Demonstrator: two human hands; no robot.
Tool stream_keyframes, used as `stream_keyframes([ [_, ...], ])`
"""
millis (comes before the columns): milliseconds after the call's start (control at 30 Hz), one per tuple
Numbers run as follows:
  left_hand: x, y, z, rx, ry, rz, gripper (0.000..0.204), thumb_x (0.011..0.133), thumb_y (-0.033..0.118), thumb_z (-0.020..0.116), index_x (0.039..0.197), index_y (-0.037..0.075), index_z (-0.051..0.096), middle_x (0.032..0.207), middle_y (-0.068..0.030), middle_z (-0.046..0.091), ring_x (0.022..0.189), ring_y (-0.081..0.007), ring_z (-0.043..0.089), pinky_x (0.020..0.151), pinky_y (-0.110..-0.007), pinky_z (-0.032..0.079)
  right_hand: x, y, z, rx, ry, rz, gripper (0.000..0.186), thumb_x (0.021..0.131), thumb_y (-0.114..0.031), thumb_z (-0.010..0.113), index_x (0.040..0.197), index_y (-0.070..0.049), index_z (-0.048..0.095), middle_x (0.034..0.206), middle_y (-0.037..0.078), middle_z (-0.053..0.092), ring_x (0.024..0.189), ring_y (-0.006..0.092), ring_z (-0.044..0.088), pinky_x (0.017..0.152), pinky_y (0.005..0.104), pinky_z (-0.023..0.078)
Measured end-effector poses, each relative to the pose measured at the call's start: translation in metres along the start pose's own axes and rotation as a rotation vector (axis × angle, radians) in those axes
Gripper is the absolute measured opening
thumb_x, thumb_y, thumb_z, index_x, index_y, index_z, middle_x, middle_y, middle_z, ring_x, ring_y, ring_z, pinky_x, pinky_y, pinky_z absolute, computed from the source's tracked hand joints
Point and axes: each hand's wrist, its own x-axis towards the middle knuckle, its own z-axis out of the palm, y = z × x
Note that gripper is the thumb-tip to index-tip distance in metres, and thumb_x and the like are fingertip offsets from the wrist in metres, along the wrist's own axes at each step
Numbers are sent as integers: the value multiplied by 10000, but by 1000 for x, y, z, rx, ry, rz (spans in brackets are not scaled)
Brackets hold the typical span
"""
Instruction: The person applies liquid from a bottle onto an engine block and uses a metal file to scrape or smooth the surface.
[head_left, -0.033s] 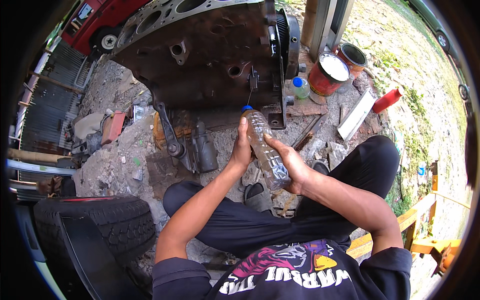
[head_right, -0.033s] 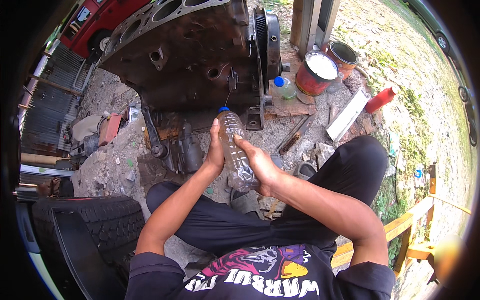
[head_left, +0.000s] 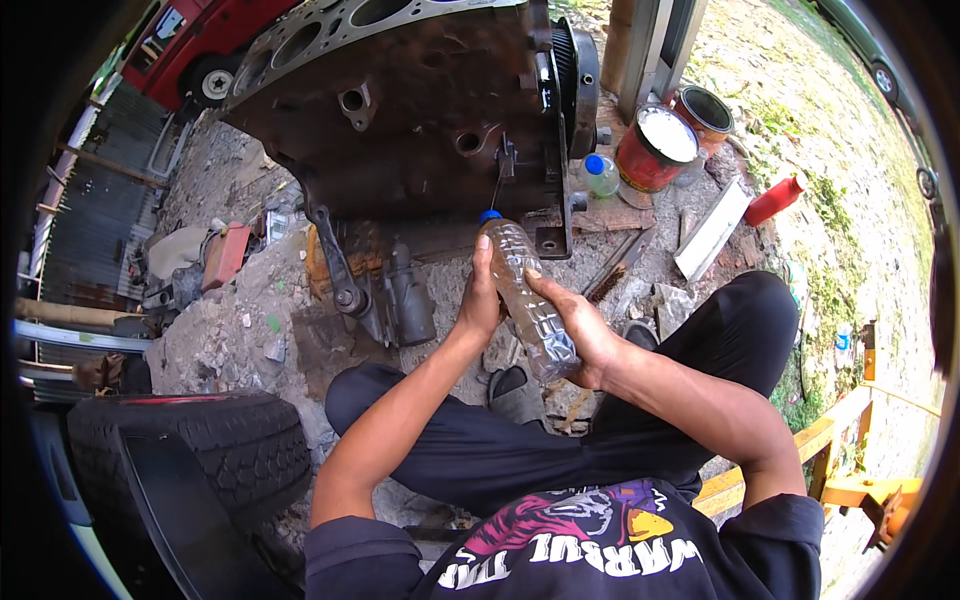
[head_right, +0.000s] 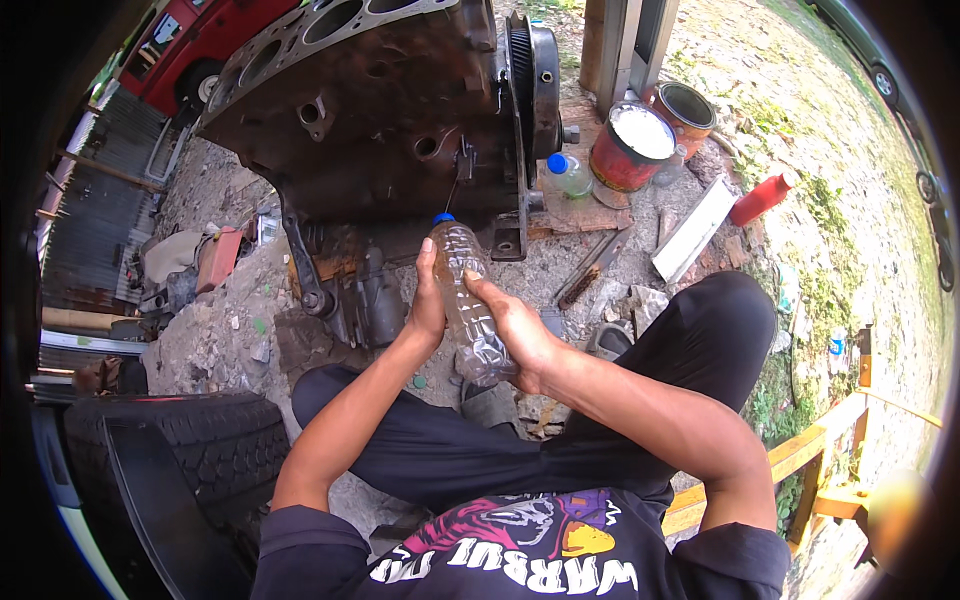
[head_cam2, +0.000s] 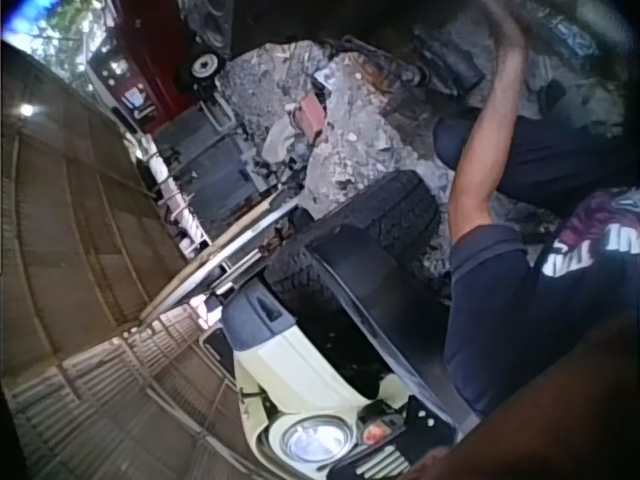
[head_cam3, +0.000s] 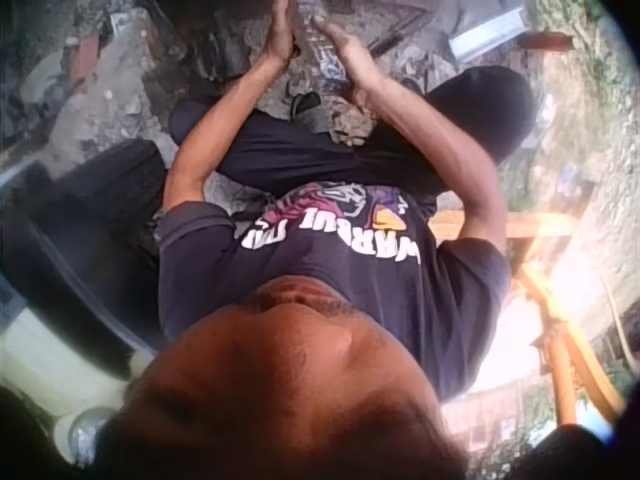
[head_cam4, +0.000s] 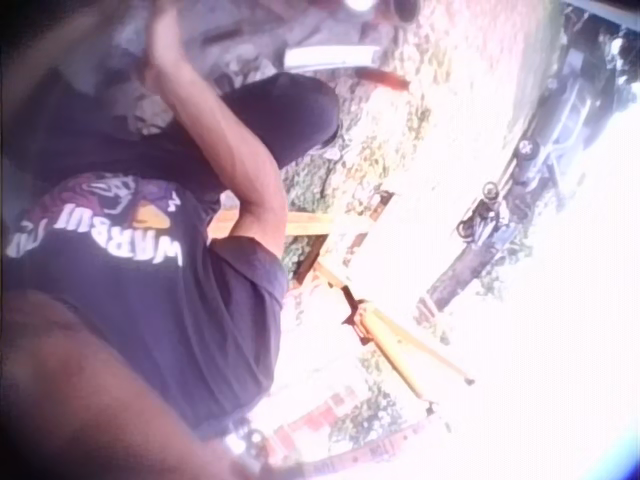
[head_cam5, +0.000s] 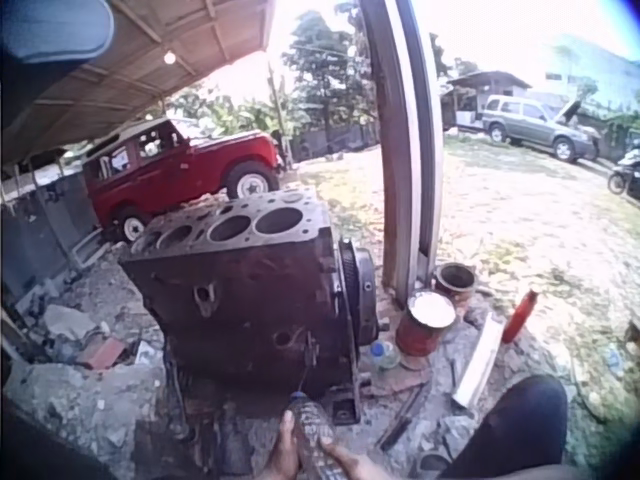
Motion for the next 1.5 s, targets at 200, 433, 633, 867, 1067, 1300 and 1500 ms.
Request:
stream_keyframes([
  [200,6,-11,-11,17,4,93,679,1000,623,229,1201,49,530,1047,-68,604,968,-173,591,880,-337,485,6,1,-4,-31,-7,29,469,987,-441,505,1211,-32,552,926,49,636,719,131,619,631,313,528],
  [433,11,-8,6,55,-41,-17,674,964,675,289,1138,86,568,979,-43,612,883,-159,602,817,-325,503,-1,11,-1,110,78,-28,396,996,-438,499,1151,-83,581,871,23,637,681,118,598,585,279,491],
  [633,5,-2,9,13,-36,-36,724,959,683,299,1229,49,520,1076,-86,596,979,-182,587,891,-343,481,-1,6,-8,97,53,9,378,990,-442,510,1123,-99,595,850,13,634,674,114,592,572,273,474],
  [867,4,-6,10,31,-9,-41,717,955,694,262,1193,64,509,1049,-83,595,966,-175,598,866,-342,496,-6,-1,-7,65,33,47,372,983,-446,527,1084,-99,615,841,4,646,636,106,604,537,251,481],
  [1067,-9,-7,7,-160,147,32,729,928,724,285,1148,80,545,996,-67,597,905,-186,608,808,-355,512,3,-15,-5,-158,-51,98,446,998,-432,501,1219,-50,572,935,28,662,714,108,636,600,282,519],
  [1300,-2,-23,8,-132,129,-48,672,947,695,295,1131,101,549,966,-55,593,871,-175,603,780,-349,516,4,-2,-10,-34,53,94,382,988,-443,523,1146,-110,621,876,-7,665,641,93,606,537,247,473],
  [1500,-2,-29,10,-71,71,-75,666,963,677,290,1142,90,548,969,-47,594,858,-153,592,780,-337,514,-4,1,-8,5,98,96,377,999,-445,498,1119,-109,617,825,-13,642,645,94,602,554,257,483],
])
